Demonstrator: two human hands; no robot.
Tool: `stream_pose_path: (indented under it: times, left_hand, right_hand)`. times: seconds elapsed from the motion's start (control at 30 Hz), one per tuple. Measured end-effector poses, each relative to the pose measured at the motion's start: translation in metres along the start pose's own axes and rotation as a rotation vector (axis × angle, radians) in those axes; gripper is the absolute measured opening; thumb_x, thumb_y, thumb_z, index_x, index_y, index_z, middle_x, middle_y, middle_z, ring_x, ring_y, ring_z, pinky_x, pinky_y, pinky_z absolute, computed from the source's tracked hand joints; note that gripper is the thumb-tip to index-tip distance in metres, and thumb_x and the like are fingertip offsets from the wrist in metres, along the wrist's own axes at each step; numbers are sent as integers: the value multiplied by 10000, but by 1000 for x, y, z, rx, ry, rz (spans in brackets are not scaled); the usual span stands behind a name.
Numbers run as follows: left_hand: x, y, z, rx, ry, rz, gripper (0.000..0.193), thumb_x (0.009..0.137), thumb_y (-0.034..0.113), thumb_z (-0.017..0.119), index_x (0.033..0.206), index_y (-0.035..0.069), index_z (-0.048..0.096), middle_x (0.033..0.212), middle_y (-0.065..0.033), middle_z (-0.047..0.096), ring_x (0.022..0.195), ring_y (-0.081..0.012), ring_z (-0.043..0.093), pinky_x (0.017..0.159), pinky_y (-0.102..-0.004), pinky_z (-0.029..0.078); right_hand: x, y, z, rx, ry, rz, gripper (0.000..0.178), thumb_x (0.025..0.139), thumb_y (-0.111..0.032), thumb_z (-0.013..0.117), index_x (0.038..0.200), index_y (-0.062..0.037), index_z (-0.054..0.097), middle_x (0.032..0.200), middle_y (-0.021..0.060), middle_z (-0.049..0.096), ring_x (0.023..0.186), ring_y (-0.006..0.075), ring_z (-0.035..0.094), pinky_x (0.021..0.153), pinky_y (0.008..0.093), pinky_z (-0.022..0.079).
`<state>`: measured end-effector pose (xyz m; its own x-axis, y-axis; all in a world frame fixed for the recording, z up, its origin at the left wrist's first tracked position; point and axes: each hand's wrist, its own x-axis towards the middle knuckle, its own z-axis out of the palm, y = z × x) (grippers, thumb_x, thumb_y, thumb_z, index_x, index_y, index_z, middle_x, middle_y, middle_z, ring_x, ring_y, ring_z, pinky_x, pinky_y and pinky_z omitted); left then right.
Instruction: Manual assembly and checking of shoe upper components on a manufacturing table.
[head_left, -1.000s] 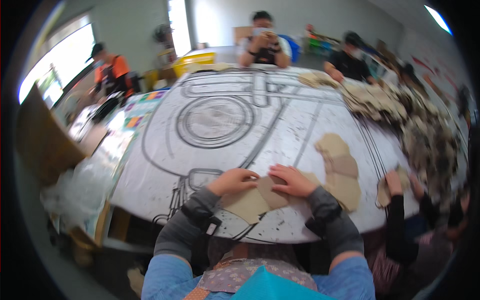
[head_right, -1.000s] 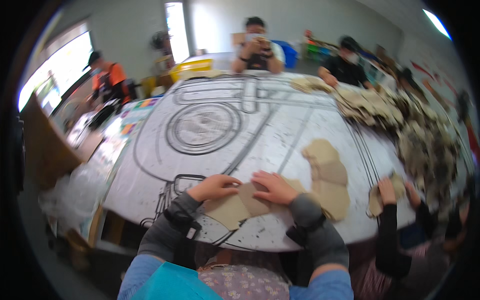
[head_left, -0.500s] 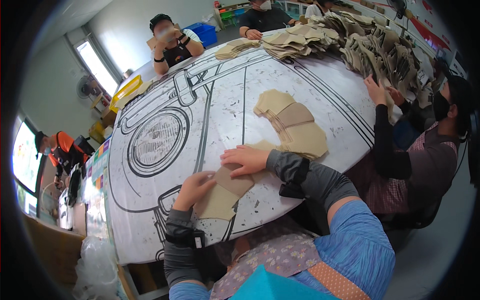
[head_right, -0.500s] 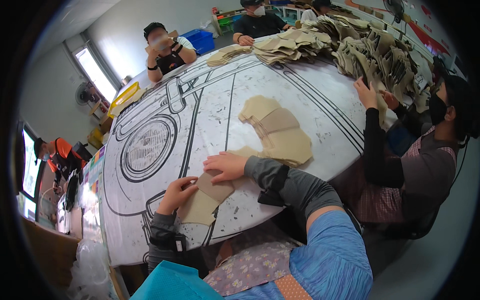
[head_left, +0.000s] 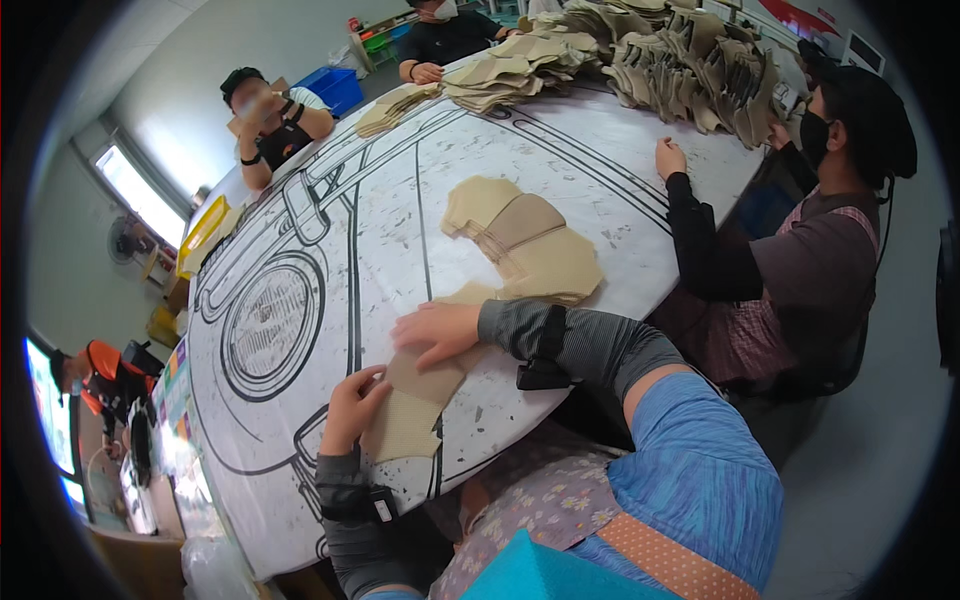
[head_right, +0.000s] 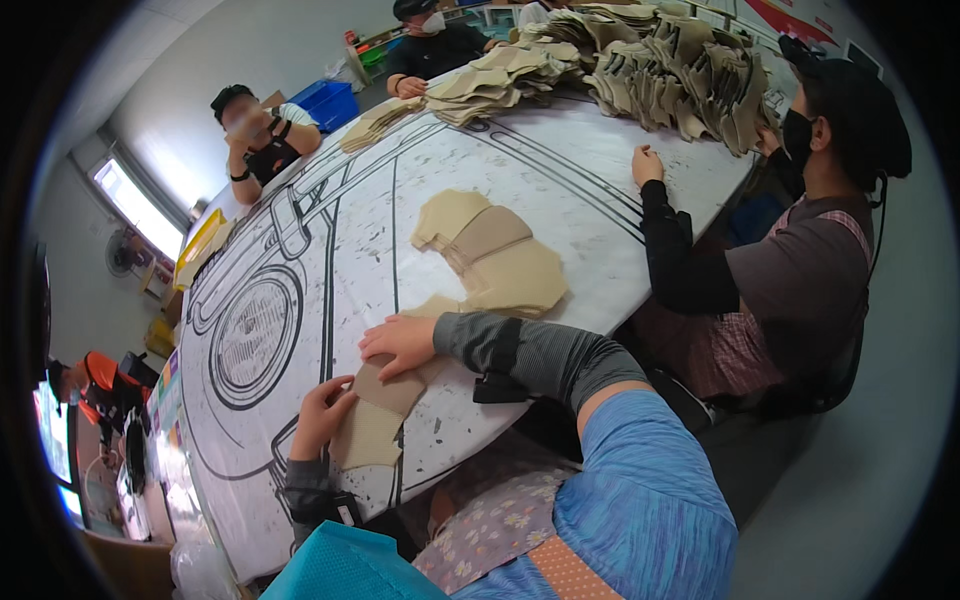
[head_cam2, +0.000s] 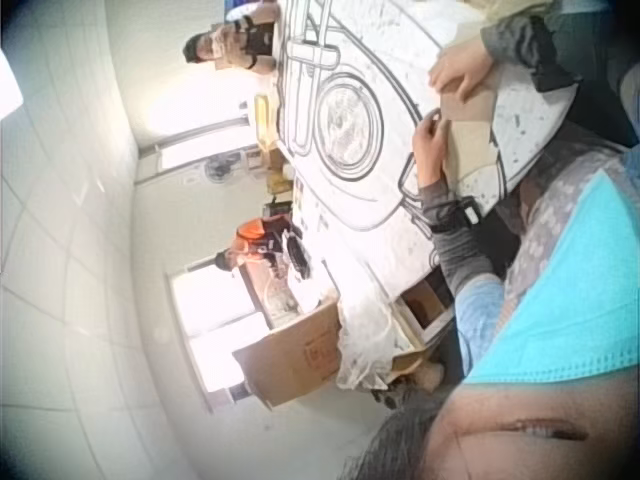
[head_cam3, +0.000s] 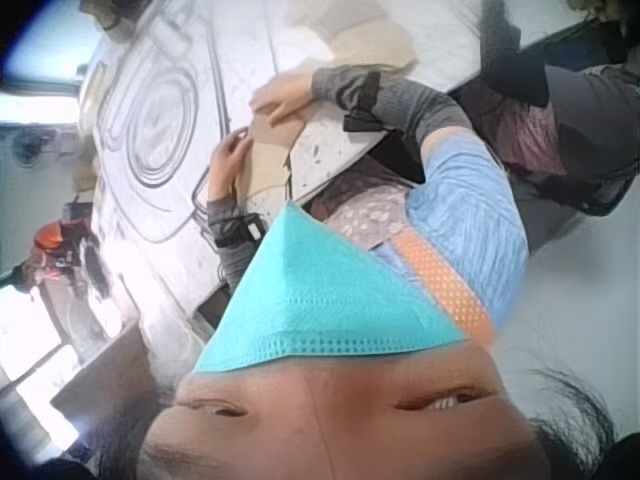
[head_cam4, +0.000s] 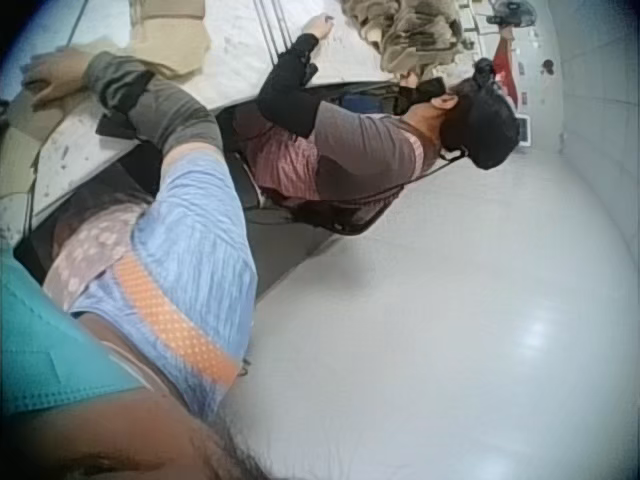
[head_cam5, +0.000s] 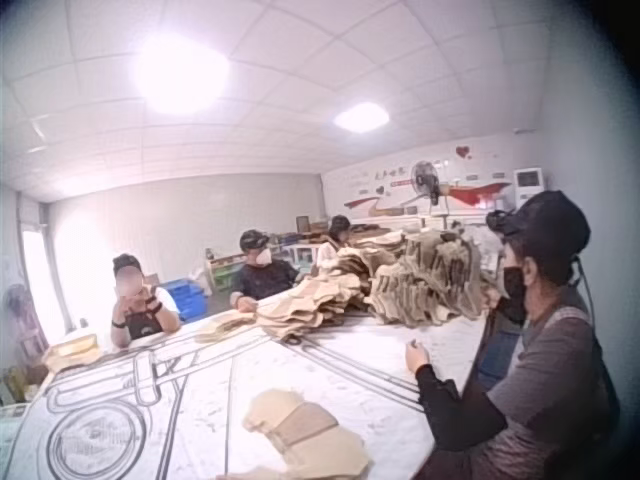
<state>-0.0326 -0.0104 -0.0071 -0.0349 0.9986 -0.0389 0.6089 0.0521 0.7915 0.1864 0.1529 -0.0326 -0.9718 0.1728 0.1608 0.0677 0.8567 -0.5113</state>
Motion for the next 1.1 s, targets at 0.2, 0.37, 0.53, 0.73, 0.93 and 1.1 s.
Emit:
stream_pose_path:
  times: [0.2,0.37,0.53,0.73,0.93,1.1]
  left_hand:
    - [0,3,1,-17,-1,-19,309,867,154,704,1130,-7,682,720,5,551,672,-83,482,628,-251,433]
    - [1,-2,0,3,-6,-7,323,867,151,708,1150,-3,679,743,-3,577,684,-84,497,643,-246,443]
    - [0,-3,0,-8,6,-11,332,866,144,712,1163,0,677,756,-8,594,691,-84,503,652,-247,451]
    - [0,-2,0,-1,-6,4,326,868,136,705,1160,-6,674,755,-1,580,694,-83,499,655,-244,449]
    - [-1,-4,0,-18,9,2,318,864,129,701,1150,-7,674,719,11,531,674,-81,471,630,-247,426]
    - [0,-2,0,-8,4,3,308,861,138,701,1130,-9,677,687,29,458,645,-80,420,585,-258,380]
  right_hand:
    - [-1,3,5,15,41,-5,580,872,-486,641,1307,-109,576,1455,113,473,1398,287,377,1127,521,263]
    - [3,6,7,2,33,-20,569,870,-486,642,1292,-108,583,1443,109,480,1393,285,380,1114,519,275]
    - [4,8,12,-44,56,-40,562,867,-485,644,1277,-106,588,1428,107,493,1393,285,381,1100,522,288]
    - [3,7,9,-14,41,-38,561,866,-481,647,1281,-107,588,1427,113,495,1391,287,383,1098,525,288]
    - [1,0,4,-61,30,-59,570,901,-449,621,1326,-76,547,1408,138,489,1333,309,425,1091,449,312]
    - [1,-1,0,-49,-26,-19,605,904,-461,616,1368,-86,518,1454,145,456,1370,311,395,1111,465,295]
